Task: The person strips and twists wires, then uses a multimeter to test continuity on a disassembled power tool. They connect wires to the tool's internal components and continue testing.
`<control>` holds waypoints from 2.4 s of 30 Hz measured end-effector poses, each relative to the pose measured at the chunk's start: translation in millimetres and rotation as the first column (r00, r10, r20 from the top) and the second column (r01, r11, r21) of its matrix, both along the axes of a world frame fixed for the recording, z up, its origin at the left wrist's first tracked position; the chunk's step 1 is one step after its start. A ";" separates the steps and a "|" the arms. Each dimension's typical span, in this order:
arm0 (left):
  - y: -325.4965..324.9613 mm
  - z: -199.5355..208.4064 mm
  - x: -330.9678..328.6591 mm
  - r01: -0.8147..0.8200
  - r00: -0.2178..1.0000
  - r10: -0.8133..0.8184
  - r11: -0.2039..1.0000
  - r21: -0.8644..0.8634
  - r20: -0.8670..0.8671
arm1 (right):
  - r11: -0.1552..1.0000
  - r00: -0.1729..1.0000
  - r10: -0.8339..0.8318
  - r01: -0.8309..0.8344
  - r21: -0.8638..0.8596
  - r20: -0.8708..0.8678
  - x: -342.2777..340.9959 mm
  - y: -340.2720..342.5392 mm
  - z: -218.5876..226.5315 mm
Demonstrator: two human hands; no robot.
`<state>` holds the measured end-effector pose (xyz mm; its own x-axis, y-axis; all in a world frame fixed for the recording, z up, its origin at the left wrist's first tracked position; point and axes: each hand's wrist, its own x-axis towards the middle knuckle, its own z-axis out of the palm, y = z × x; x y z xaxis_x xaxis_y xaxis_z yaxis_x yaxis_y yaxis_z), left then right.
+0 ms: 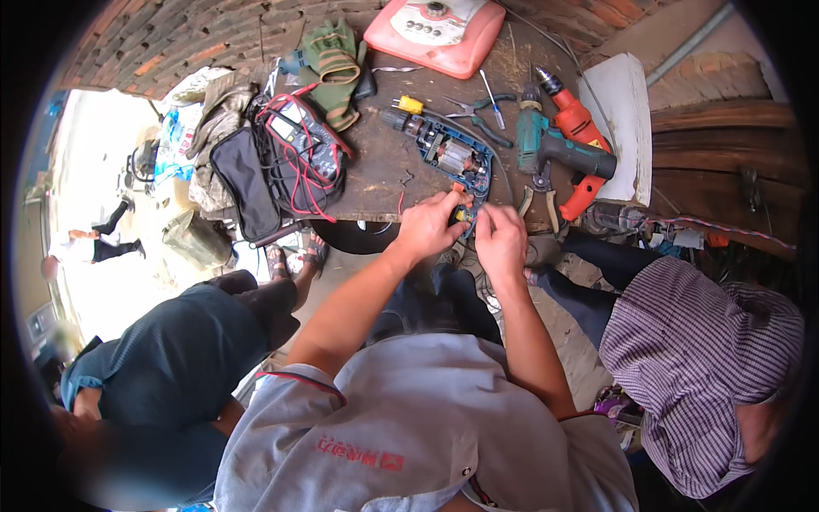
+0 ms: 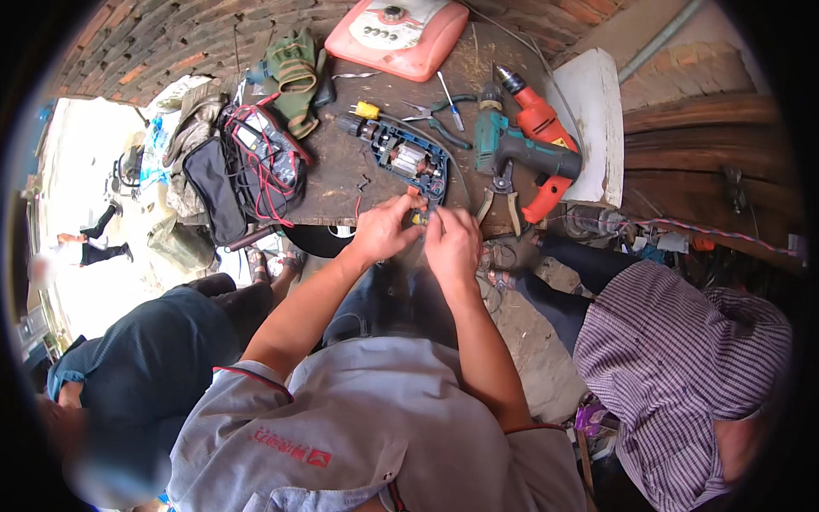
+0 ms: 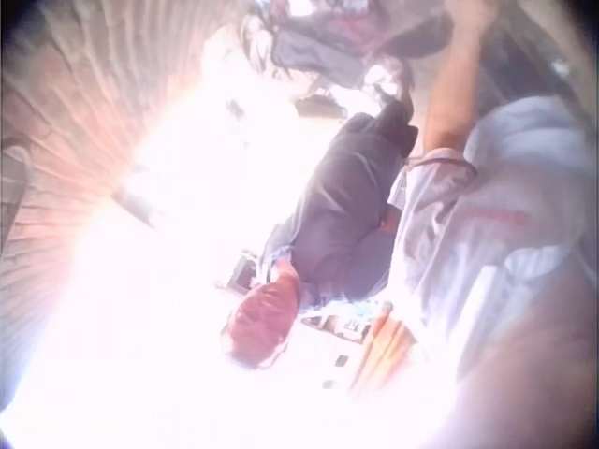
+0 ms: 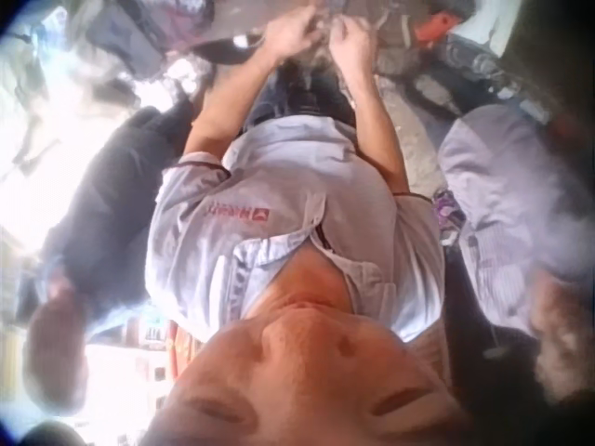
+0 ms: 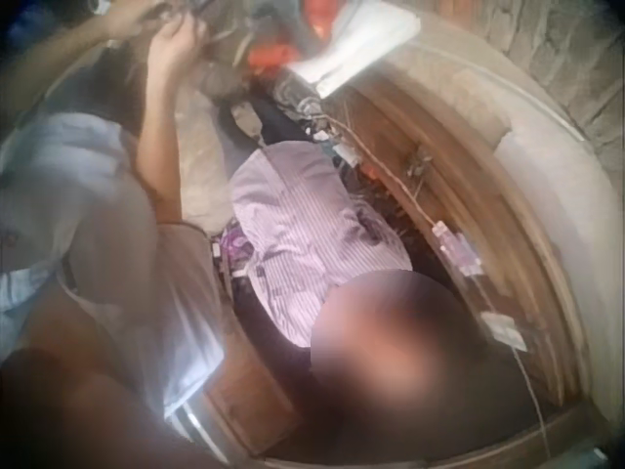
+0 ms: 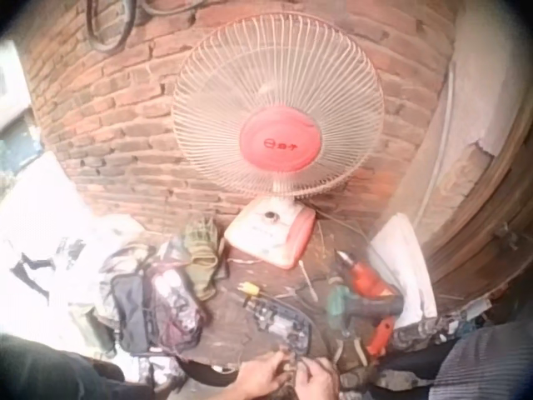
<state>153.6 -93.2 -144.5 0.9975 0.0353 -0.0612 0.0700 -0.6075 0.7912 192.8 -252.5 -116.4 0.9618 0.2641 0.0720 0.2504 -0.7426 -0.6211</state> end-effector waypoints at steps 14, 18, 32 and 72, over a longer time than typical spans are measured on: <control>2.7 -43.7 3.6 0.057 0.986 -0.054 0.998 -0.017 0.159 | 0.567 0.699 0.652 -0.707 -0.424 -0.294 63.0 140.6 -18.9; 9.9 -22.1 6.4 0.098 0.995 -0.100 0.992 0.080 0.009 | 0.711 0.784 0.581 -0.619 -0.333 -0.217 60.5 122.6 14.4; 22.5 -3.8 23.9 0.125 0.980 -0.137 0.988 -0.089 -0.146 | 0.924 0.989 0.008 0.050 0.378 -0.150 -39.5 -41.8 -35.1; 23.4 -5.8 30.3 0.067 0.968 -0.123 0.967 -0.247 -0.218 | 0.958 0.980 0.016 -0.072 0.278 0.200 -53.9 -12.3 -47.9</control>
